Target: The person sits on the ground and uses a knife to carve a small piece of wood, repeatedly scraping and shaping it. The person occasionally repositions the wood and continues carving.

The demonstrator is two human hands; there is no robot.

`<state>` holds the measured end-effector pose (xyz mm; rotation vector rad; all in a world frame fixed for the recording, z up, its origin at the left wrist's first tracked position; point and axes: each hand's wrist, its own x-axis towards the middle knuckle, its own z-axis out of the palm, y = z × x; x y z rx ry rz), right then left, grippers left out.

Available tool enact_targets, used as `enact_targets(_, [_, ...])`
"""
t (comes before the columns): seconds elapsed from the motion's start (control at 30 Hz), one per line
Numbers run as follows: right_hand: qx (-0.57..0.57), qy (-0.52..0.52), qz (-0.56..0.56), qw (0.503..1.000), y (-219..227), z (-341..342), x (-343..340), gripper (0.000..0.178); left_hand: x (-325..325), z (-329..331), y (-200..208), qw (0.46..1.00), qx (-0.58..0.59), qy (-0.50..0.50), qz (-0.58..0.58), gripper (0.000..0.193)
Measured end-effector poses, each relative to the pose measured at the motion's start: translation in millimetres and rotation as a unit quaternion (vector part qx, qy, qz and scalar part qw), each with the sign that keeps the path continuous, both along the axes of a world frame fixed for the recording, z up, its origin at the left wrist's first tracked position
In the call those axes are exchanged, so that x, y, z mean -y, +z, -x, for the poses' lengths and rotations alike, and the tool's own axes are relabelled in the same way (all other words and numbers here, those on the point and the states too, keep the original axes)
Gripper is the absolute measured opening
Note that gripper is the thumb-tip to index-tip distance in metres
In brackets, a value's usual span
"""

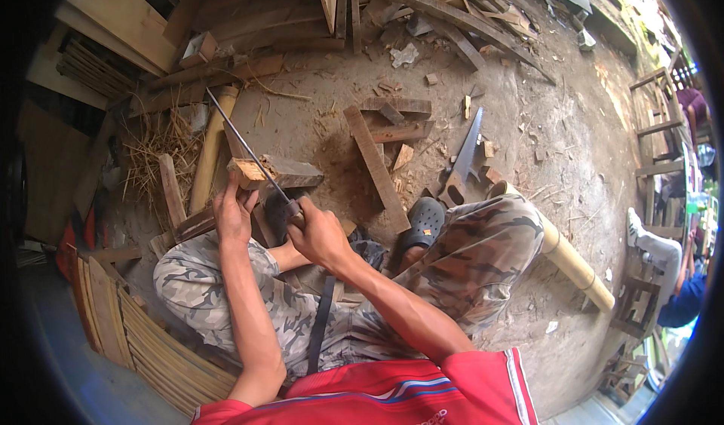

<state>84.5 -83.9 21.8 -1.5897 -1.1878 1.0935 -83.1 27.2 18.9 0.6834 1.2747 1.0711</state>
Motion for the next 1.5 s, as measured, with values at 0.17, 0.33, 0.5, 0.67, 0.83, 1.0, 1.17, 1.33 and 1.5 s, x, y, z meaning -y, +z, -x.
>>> enact_targets(0.17, [0.068,0.040,0.059,0.995,-16,2,4,0.026,0,-3,1,1.000,-0.016,0.001,-0.016,0.035])
enact_targets(0.33, [0.026,-0.023,0.003,0.999,-9,12,9,0.025,-4,0,-6,1.000,0.007,0.002,-0.006,0.034])
enact_targets(0.5, [0.049,-0.012,0.037,0.998,-10,1,7,0.025,-1,2,-2,1.000,-0.011,0.002,0.005,0.039])
enact_targets(0.67, [0.053,0.008,0.003,0.999,-13,3,7,0.024,-2,-1,-5,1.000,0.006,0.004,-0.011,0.038])
enact_targets(0.83, [0.054,0.004,0.026,0.998,-1,6,7,0.023,-1,3,-4,1.000,-0.005,0.002,-0.004,0.035])
enact_targets(1.0, [0.065,0.022,0.042,0.997,4,1,5,0.027,1,-2,-1,1.000,-0.015,-0.015,-0.009,0.033])
enact_targets(1.17, [0.050,-0.018,-0.009,0.999,12,5,7,0.027,4,-5,6,1.000,-0.024,0.002,0.011,0.033])
enact_targets(1.33, [0.123,0.034,0.072,0.989,-9,-5,-1,0.022,5,-3,1,1.000,0.003,-0.008,-0.010,0.036])
enact_targets(1.5, [0.050,-0.022,-0.005,0.998,23,3,-1,0.023,6,-11,13,0.999,-0.046,0.009,0.020,0.035])
